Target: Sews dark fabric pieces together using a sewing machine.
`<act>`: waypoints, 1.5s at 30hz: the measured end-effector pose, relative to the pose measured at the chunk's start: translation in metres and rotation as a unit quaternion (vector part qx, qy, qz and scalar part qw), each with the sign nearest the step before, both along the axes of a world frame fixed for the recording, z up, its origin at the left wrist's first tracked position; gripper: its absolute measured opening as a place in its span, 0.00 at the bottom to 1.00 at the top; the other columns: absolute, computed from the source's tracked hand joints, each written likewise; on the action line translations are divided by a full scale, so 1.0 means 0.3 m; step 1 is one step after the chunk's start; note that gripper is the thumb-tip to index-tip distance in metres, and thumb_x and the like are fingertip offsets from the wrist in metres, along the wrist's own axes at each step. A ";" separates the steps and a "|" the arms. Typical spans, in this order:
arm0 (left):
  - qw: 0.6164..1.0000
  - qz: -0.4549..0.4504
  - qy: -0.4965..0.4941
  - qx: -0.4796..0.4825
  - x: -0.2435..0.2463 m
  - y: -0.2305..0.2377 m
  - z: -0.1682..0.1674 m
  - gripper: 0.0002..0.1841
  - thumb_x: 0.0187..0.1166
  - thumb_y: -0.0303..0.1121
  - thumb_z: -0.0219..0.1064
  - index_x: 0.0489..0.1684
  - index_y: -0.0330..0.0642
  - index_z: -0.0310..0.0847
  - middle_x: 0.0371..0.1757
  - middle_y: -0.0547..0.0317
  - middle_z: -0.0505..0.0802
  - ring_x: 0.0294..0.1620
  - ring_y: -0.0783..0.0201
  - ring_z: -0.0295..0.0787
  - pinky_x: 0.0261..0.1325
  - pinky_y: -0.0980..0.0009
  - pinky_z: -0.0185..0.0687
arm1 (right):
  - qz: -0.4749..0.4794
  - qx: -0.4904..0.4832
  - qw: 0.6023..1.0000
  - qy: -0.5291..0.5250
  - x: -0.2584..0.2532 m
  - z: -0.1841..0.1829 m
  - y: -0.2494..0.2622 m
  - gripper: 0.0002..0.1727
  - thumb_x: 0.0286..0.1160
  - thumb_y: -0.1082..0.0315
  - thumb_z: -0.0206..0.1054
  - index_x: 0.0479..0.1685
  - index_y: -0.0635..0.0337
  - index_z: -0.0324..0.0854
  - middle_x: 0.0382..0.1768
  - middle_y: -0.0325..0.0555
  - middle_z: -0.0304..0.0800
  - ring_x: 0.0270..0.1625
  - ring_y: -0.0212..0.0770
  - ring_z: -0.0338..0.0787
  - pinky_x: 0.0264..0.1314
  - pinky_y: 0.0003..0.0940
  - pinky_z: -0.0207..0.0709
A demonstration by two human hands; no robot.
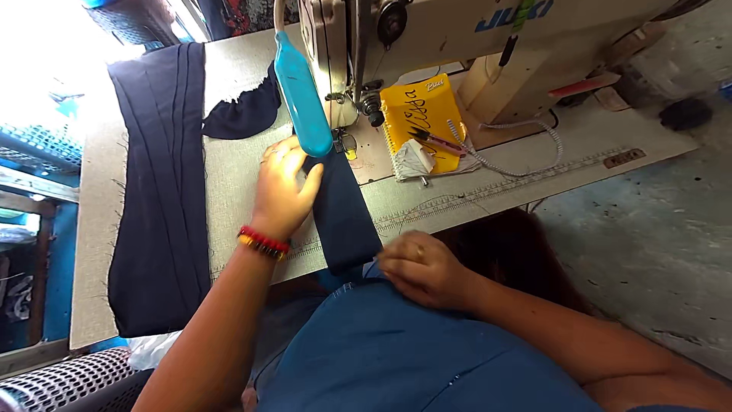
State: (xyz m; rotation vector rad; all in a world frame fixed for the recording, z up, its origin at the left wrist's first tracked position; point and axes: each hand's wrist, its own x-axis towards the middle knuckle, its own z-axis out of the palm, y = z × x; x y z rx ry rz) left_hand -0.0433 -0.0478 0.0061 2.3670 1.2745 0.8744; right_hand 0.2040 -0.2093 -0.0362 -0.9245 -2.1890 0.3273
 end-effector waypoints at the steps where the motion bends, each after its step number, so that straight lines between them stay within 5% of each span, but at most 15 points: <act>1: 1.000 -0.003 -0.016 0.013 -0.031 -0.066 0.031 0.19 0.84 0.38 0.60 0.65 0.39 0.87 0.71 0.48 0.89 0.79 0.50 0.78 0.84 0.50 0.65 | 0.005 -0.026 0.999 0.025 0.030 -0.013 -0.036 0.15 0.88 0.62 0.58 0.38 0.57 0.88 0.39 0.48 0.93 0.49 0.43 0.91 0.54 0.36 0.83; 3: 0.999 -0.033 -0.033 0.006 -0.097 -0.197 0.070 0.19 0.83 0.35 0.61 0.67 0.37 0.85 0.67 0.49 0.90 0.71 0.54 0.83 0.76 0.55 0.73 | -0.034 -0.142 0.988 0.045 0.081 -0.053 -0.091 0.19 0.87 0.59 0.57 0.29 0.59 0.85 0.30 0.48 0.88 0.40 0.41 0.89 0.45 0.35 0.81; 4: 0.998 -0.047 -0.041 -0.001 -0.128 -0.248 0.070 0.19 0.82 0.35 0.62 0.68 0.38 0.85 0.66 0.50 0.90 0.69 0.57 0.83 0.74 0.57 0.75 | -0.067 -0.222 0.972 0.027 0.099 -0.071 -0.102 0.21 0.87 0.56 0.58 0.32 0.61 0.87 0.33 0.49 0.89 0.42 0.43 0.89 0.47 0.39 0.81; 7: 0.996 -0.055 -0.070 0.003 -0.171 -0.360 0.038 0.17 0.81 0.33 0.64 0.64 0.39 0.86 0.66 0.52 0.90 0.70 0.61 0.82 0.74 0.61 0.75 | -0.096 -0.403 0.909 -0.032 0.087 -0.127 -0.061 0.30 0.81 0.47 0.64 0.69 0.64 0.84 0.64 0.60 0.90 0.69 0.55 0.87 0.76 0.56 0.74; 9: 0.995 -0.054 -0.078 0.012 -0.166 -0.403 0.013 0.15 0.82 0.31 0.64 0.63 0.38 0.87 0.65 0.51 0.90 0.70 0.61 0.82 0.75 0.62 0.74 | -0.062 -0.438 0.895 -0.053 0.035 -0.150 -0.017 0.37 0.79 0.46 0.67 0.77 0.70 0.76 0.71 0.67 0.83 0.77 0.62 0.80 0.82 0.61 0.67; 11: 0.996 -0.048 -0.077 0.006 -0.157 -0.436 -0.010 0.15 0.82 0.31 0.64 0.62 0.39 0.88 0.65 0.51 0.90 0.72 0.61 0.82 0.76 0.61 0.75 | 0.000 -0.462 0.886 -0.036 -0.020 -0.146 0.014 0.31 0.83 0.51 0.65 0.70 0.73 0.79 0.66 0.69 0.86 0.73 0.60 0.83 0.79 0.58 0.70; 13: 0.997 -0.038 -0.070 -0.004 -0.161 -0.474 -0.028 0.15 0.83 0.32 0.64 0.62 0.41 0.88 0.65 0.53 0.90 0.72 0.61 0.82 0.75 0.61 0.75 | 0.069 -0.463 0.884 0.013 -0.058 -0.120 0.026 0.20 0.86 0.59 0.62 0.56 0.71 0.87 0.53 0.59 0.92 0.61 0.44 0.90 0.70 0.45 0.78; 15: 0.998 -0.033 -0.045 -0.009 -0.181 -0.517 -0.041 0.15 0.84 0.34 0.65 0.64 0.45 0.89 0.66 0.54 0.90 0.73 0.60 0.82 0.75 0.60 0.76 | 0.126 -0.476 0.869 0.058 -0.074 -0.033 0.026 0.15 0.87 0.64 0.60 0.51 0.67 0.87 0.47 0.47 0.93 0.54 0.26 0.88 0.64 0.28 0.79; 19: 0.999 -0.049 0.016 0.005 -0.198 -0.588 -0.052 0.29 0.80 0.40 0.69 0.83 0.54 0.73 0.81 0.55 0.81 0.84 0.55 0.72 0.83 0.52 0.68 | 0.159 -0.439 0.871 0.156 -0.111 0.195 -0.009 0.13 0.88 0.62 0.61 0.46 0.63 0.85 0.40 0.35 0.91 0.47 0.16 0.86 0.53 0.16 0.80; 24: 0.985 -0.092 -0.114 0.096 -0.101 -0.564 0.003 0.35 0.80 0.38 0.70 0.88 0.54 0.60 0.86 0.56 0.74 0.89 0.56 0.64 0.89 0.54 0.60 | 0.168 -0.399 0.860 0.270 -0.170 0.374 -0.061 0.08 0.85 0.70 0.62 0.48 0.64 0.84 0.40 0.35 0.91 0.46 0.20 0.90 0.53 0.19 0.85; 28: 0.958 -0.115 -0.230 0.130 -0.051 -0.552 0.095 0.21 0.79 0.37 0.73 0.70 0.48 0.81 0.66 0.61 0.89 0.72 0.62 0.81 0.79 0.60 0.74 | 0.157 -0.398 0.847 0.315 -0.176 0.428 -0.085 0.09 0.86 0.70 0.60 0.53 0.65 0.83 0.43 0.41 0.94 0.47 0.31 0.95 0.54 0.28 0.91; 32: 0.949 -0.136 -0.261 0.112 -0.060 -0.561 0.174 0.11 0.81 0.28 0.67 0.58 0.42 0.87 0.55 0.60 0.91 0.59 0.69 0.86 0.63 0.73 0.84 | 0.185 -0.361 0.854 0.325 -0.136 0.443 -0.104 0.16 0.88 0.62 0.62 0.64 0.64 0.81 0.52 0.45 0.94 0.54 0.39 0.95 0.62 0.35 0.91; 35: 0.943 -0.125 -0.293 0.096 -0.065 -0.565 0.201 0.10 0.82 0.27 0.67 0.56 0.44 0.88 0.50 0.65 0.91 0.53 0.74 0.87 0.58 0.77 0.85 | 0.135 -0.287 0.906 0.280 -0.087 0.449 -0.093 0.11 0.85 0.62 0.66 0.55 0.58 0.85 0.40 0.36 0.94 0.41 0.27 0.93 0.45 0.23 0.89; 37: 0.942 -0.098 -0.312 0.081 -0.069 -0.565 0.204 0.09 0.83 0.30 0.67 0.55 0.49 0.88 0.50 0.70 0.91 0.52 0.77 0.88 0.57 0.78 0.86 | 0.094 -0.250 0.928 0.260 -0.055 0.454 -0.076 0.06 0.83 0.63 0.67 0.46 0.54 0.86 0.31 0.30 0.87 0.30 0.20 0.82 0.32 0.14 0.78; 45: 0.936 -0.044 -0.339 0.082 -0.105 -0.560 0.219 0.07 0.84 0.35 0.68 0.54 0.55 0.89 0.48 0.79 0.90 0.51 0.81 0.87 0.55 0.82 0.85 | 0.056 -0.158 0.978 0.124 0.069 0.486 -0.084 0.08 0.83 0.62 0.66 0.41 0.54 0.86 0.29 0.27 0.84 0.28 0.15 0.77 0.29 0.08 0.72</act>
